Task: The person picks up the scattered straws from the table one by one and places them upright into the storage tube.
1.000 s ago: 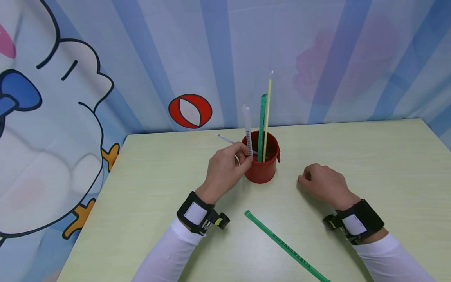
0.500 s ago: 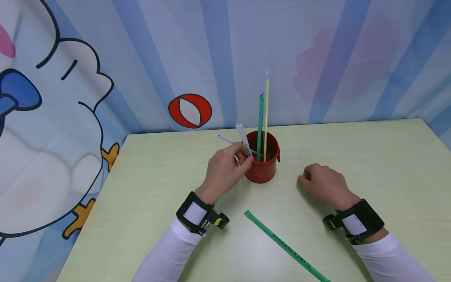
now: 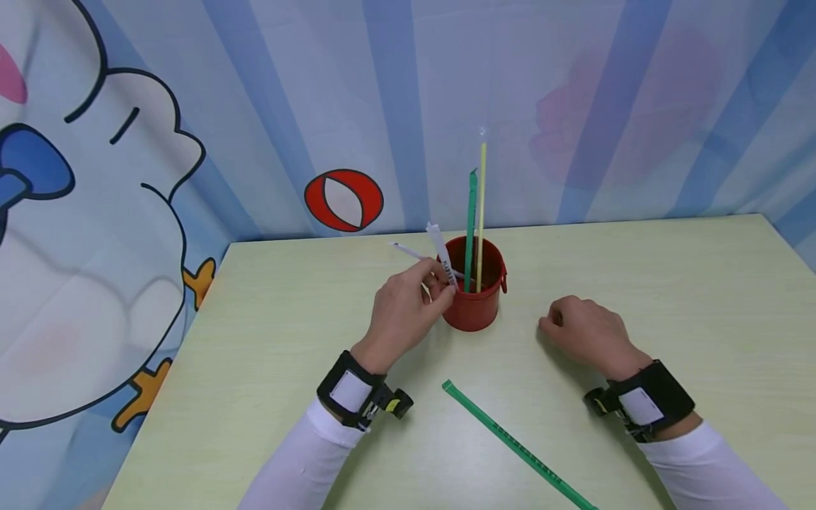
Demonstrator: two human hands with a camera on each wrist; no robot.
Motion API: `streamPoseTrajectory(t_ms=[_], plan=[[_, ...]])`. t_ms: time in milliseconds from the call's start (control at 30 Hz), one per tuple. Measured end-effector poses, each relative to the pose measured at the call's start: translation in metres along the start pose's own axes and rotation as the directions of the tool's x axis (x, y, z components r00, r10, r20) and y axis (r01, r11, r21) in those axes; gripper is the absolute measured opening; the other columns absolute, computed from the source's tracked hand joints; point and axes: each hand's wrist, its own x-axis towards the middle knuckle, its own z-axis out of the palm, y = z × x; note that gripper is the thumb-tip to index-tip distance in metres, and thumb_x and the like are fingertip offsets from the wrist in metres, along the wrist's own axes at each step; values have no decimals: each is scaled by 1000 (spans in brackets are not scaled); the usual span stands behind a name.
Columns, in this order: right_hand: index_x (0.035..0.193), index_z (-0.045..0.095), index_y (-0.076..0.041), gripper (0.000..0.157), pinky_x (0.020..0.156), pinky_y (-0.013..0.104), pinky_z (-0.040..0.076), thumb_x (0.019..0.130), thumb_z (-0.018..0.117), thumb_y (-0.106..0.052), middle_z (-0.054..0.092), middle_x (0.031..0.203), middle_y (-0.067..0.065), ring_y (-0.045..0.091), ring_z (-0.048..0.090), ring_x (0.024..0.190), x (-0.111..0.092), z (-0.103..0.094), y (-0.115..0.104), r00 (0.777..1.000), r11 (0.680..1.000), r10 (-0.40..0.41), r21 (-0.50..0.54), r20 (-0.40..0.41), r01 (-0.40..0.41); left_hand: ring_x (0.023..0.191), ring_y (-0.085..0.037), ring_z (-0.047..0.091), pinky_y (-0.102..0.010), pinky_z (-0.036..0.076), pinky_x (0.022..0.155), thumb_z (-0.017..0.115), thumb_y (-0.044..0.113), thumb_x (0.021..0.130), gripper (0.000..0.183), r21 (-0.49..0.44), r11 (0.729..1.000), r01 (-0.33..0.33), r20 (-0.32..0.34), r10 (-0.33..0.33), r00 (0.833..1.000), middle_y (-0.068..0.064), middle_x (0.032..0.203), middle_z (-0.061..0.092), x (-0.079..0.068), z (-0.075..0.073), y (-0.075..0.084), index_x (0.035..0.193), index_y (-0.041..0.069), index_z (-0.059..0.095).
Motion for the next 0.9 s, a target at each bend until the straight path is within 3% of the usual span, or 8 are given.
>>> streamPoseTrajectory(t_ms=[267,633,900], plan=[[74,59,-8,23,49,32,31,89,53,-25,45,58,2,17,44,54,0,0,0,1000,1000,-3,-1,-7,3,63,-9,49,-26,42,54,62,28,86,10,11,1000,26,16,-26,1000,8,68,53,-10,-3,-6,86,19,57],[74,60,-8,23,48,32,32,88,54,-25,45,57,2,17,44,53,0,2,1,1000,1000,5,6,-7,-4,63,-10,50,-26,41,54,62,29,85,11,98,987,126,105,-136,985,8,68,54,-21,2,-35,80,20,57],[73,59,-9,23,48,32,32,88,53,-25,45,57,2,17,44,52,0,2,2,1000,1000,8,1,-12,-8,61,-11,50,-27,40,53,62,25,85,10,165,976,143,258,-182,949,6,67,55,-28,3,-48,80,18,58]])
